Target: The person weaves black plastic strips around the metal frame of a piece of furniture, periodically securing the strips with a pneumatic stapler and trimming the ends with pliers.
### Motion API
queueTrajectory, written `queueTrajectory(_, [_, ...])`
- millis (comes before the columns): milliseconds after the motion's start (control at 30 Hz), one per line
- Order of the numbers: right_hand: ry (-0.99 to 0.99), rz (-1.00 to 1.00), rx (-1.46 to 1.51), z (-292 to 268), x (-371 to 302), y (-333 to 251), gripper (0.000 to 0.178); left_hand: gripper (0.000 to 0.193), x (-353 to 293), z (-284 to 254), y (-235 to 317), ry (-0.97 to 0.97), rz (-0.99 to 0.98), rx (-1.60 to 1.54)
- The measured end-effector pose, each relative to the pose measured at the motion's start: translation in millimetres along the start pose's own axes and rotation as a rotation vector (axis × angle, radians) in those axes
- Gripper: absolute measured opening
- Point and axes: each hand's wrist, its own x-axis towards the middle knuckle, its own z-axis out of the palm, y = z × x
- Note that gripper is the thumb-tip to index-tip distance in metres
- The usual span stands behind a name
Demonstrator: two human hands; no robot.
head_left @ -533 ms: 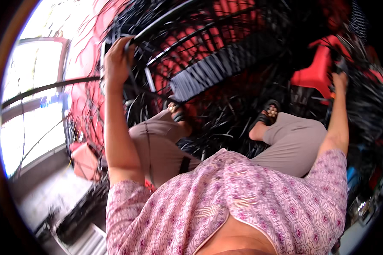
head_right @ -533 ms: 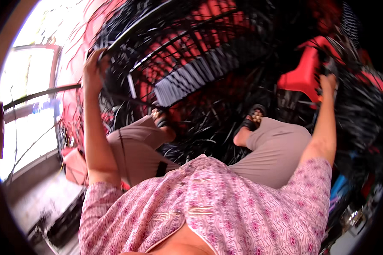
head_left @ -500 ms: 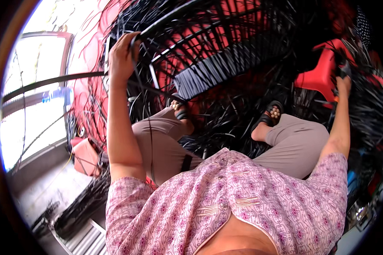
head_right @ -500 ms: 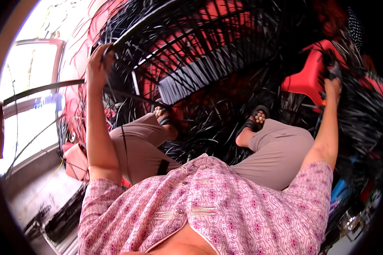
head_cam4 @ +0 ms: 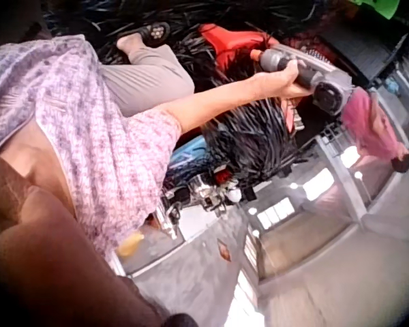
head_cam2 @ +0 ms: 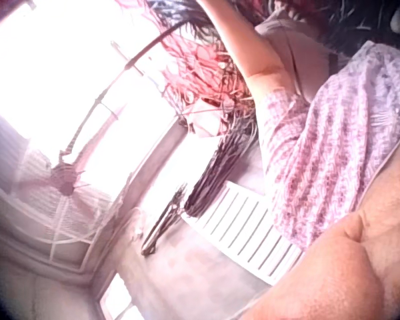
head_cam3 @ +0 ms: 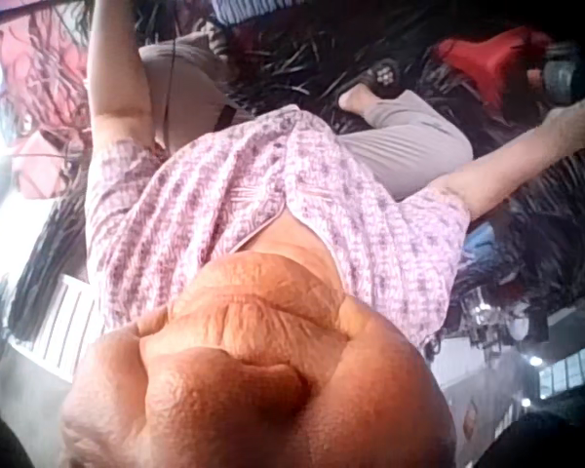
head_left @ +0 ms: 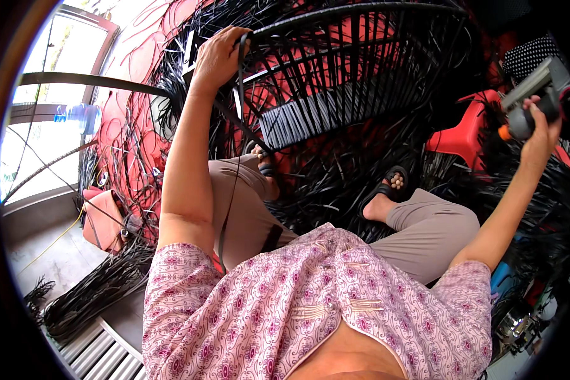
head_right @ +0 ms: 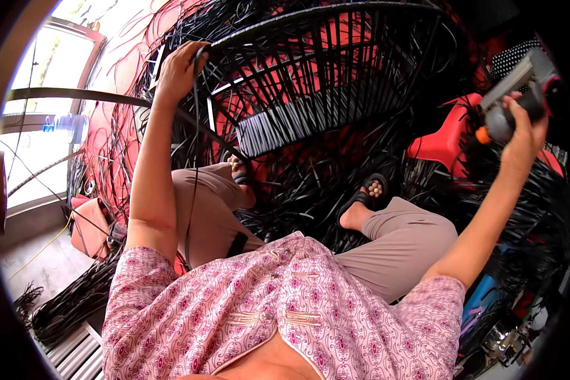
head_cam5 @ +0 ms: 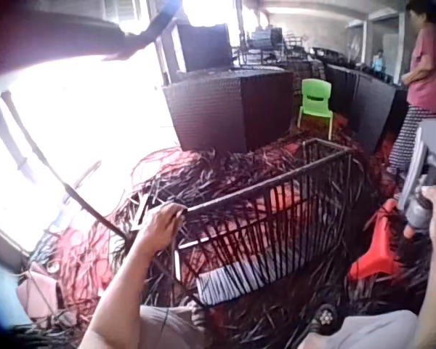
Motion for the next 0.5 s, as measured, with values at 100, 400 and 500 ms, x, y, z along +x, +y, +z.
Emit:
queueTrajectory(100, [0.002, 0.106, -0.151, 99.5, -66.2, -40.3, 0.011, 0.024, -7.2, -3.5, -3.5, 0.003, -0.023, 0.023])
queueTrajectory(400, [-0.598, -0.221, 0.06, 259.9, -195.5, -41.6, 0.052, 0.024, -3.2, -1.6, -3.3, -0.007, -0.004, 0.003])
queueTrajectory(500, [-0.612, -0.327, -0.044, 284.4, -208.7, -28.6, 0.058, 0.024, -3.5, -1.9, -3.0, -0.016, -0.012, -0.014])
